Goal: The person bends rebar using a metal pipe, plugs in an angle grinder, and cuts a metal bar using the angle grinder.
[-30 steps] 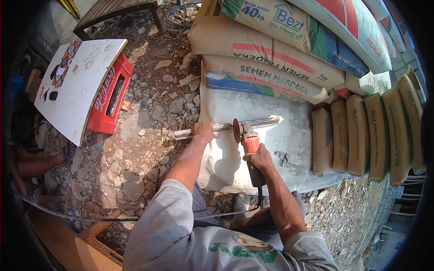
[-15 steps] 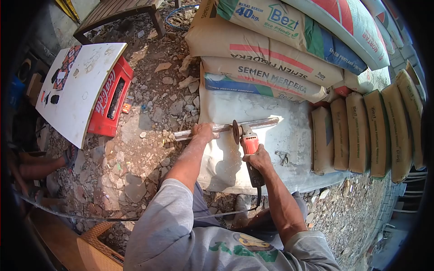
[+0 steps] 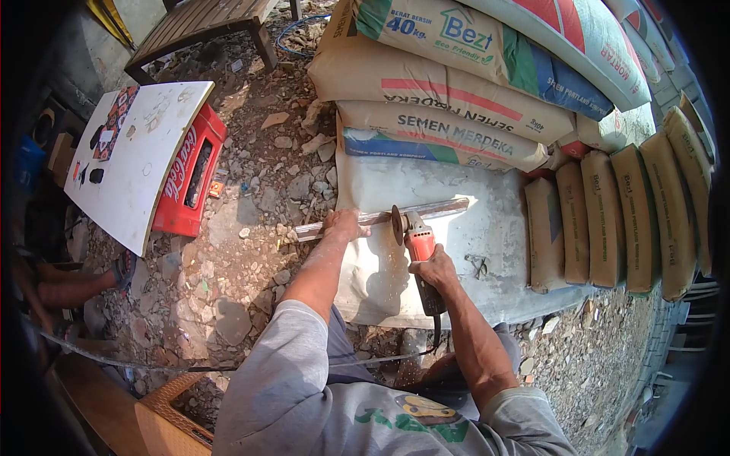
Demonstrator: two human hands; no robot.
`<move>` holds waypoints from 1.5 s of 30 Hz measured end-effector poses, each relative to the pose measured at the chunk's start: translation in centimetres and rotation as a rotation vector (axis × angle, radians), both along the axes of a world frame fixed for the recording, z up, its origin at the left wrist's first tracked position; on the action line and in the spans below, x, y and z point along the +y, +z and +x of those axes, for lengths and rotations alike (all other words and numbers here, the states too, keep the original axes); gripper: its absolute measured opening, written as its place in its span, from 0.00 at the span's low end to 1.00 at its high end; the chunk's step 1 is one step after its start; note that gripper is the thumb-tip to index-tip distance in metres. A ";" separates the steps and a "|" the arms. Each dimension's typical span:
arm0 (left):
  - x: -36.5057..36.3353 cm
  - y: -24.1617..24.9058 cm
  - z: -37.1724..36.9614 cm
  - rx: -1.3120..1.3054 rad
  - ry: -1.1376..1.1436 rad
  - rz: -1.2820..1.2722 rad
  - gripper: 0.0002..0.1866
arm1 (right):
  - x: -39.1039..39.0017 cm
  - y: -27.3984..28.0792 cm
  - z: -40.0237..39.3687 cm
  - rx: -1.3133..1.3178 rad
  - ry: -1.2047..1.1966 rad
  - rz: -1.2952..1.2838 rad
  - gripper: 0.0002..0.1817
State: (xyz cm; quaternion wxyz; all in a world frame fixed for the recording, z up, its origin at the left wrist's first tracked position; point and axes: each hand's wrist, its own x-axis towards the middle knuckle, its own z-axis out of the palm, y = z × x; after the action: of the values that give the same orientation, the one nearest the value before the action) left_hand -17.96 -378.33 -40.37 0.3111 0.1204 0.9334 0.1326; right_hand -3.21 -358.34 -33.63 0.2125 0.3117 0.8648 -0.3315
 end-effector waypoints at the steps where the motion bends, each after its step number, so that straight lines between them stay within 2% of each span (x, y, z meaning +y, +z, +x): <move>1: 0.0 0.0 -0.1 0.006 0.001 0.005 0.34 | 0.0 0.1 -0.1 0.003 0.008 -0.003 0.40; 14: -0.1 1.9 -0.5 -0.067 -0.015 0.017 0.34 | -0.1 0.8 -0.8 0.020 -0.005 -0.039 0.39; 26: -0.2 1.4 -0.8 -0.090 -0.004 0.016 0.39 | 0.1 0.2 -0.5 0.021 0.009 -0.078 0.38; 35: -0.3 2.2 -1.0 -0.120 0.002 0.026 0.39 | 0.2 -0.3 -0.4 0.025 0.016 -0.055 0.39; 45: -0.4 1.0 -1.5 -0.143 0.022 0.062 0.39 | -0.2 0.6 -0.5 0.023 0.003 -0.070 0.38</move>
State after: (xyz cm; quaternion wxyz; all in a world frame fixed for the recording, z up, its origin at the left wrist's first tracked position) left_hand -19.49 -378.73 -39.33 0.3714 0.1099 0.9055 0.1731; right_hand -3.75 -358.55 -33.05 0.2136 0.2989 0.8556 -0.3648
